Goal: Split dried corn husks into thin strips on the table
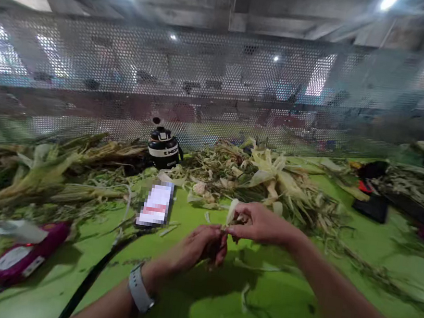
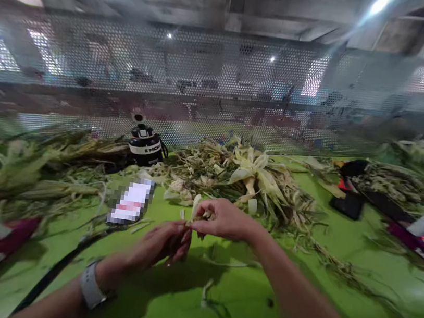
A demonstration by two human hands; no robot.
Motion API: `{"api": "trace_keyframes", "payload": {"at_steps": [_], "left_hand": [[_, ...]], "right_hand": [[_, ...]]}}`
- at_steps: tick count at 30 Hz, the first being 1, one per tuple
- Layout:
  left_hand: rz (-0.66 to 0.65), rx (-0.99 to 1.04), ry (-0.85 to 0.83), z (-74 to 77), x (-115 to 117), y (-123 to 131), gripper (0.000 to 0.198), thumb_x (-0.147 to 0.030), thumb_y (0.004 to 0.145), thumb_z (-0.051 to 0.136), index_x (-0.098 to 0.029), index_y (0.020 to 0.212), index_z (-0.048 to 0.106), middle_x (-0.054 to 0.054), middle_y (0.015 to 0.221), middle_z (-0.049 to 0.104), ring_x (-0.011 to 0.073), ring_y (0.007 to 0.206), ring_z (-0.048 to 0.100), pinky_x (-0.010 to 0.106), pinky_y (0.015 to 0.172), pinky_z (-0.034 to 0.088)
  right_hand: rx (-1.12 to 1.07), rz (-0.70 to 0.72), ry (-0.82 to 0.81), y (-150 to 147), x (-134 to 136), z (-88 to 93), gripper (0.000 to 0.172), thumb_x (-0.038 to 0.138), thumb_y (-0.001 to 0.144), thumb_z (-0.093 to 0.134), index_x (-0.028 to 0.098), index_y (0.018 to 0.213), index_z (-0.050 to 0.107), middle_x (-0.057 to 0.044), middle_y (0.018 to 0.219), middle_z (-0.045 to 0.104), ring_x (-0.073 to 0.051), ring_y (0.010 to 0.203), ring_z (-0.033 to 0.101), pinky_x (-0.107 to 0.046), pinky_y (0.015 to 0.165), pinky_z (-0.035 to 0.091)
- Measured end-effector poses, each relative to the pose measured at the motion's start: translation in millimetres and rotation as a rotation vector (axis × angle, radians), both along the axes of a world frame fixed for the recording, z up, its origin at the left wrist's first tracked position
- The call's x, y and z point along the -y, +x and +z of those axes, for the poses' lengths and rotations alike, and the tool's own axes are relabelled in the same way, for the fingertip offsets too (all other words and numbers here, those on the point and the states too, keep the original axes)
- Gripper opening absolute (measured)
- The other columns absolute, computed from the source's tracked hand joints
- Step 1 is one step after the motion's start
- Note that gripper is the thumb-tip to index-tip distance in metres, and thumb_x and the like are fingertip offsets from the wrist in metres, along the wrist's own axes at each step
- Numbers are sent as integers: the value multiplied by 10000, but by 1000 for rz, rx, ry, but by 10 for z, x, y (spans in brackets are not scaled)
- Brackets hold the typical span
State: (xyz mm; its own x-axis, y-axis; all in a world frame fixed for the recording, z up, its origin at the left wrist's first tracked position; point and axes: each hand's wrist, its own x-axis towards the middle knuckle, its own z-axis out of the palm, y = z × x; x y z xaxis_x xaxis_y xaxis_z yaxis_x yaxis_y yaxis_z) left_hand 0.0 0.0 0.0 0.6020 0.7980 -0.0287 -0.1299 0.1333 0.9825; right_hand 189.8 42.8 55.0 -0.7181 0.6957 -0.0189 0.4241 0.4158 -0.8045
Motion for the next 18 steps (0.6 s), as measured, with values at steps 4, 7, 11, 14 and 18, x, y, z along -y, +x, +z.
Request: {"api": "trace_keyframes", "payload": {"at_steps": [4, 7, 11, 14, 18], "left_hand": [[-4, -144, 166, 74, 34, 12, 314, -369, 899, 274, -163, 740, 449, 0, 597, 507, 94, 501, 455, 224, 518, 398], [20, -435, 466, 71, 32, 1, 263, -318, 900, 274, -180, 743, 434, 3, 626, 507, 113, 547, 464, 245, 578, 404], [107, -997, 915, 28, 10, -4, 136, -129, 817, 351, -166, 796, 480, 25, 613, 517, 154, 525, 459, 287, 569, 395], [150, -1162, 1125, 20, 21, 19, 230, -32, 769, 339, -140, 850, 525, 55, 618, 540, 192, 562, 506, 350, 644, 431], [248, -1098, 1160, -3, 57, 72, 308, -12, 785, 294, -123, 939, 537, 83, 689, 596, 184, 577, 536, 429, 791, 426]], "right_hand": [[46, 22, -9, 11, -24, -19, 210, 343, 781, 562, 138, 804, 600, -22, 725, 633, -116, 633, 571, -194, 547, 407], [47, 28, -70, 6, -37, -55, 135, 259, 769, 551, 136, 797, 597, -17, 701, 639, -115, 621, 582, -194, 547, 413], [-34, 17, -251, -27, -62, -123, 104, 201, 751, 536, 128, 803, 588, 5, 637, 620, -97, 550, 582, -199, 546, 434], [-123, -24, -399, -70, -78, -170, 85, 187, 730, 530, 125, 763, 579, 32, 557, 585, -82, 463, 558, -197, 504, 450], [-155, -117, -534, -132, -81, -207, 97, 181, 695, 517, 139, 613, 548, 54, 418, 533, -69, 363, 499, -186, 445, 460]]}}
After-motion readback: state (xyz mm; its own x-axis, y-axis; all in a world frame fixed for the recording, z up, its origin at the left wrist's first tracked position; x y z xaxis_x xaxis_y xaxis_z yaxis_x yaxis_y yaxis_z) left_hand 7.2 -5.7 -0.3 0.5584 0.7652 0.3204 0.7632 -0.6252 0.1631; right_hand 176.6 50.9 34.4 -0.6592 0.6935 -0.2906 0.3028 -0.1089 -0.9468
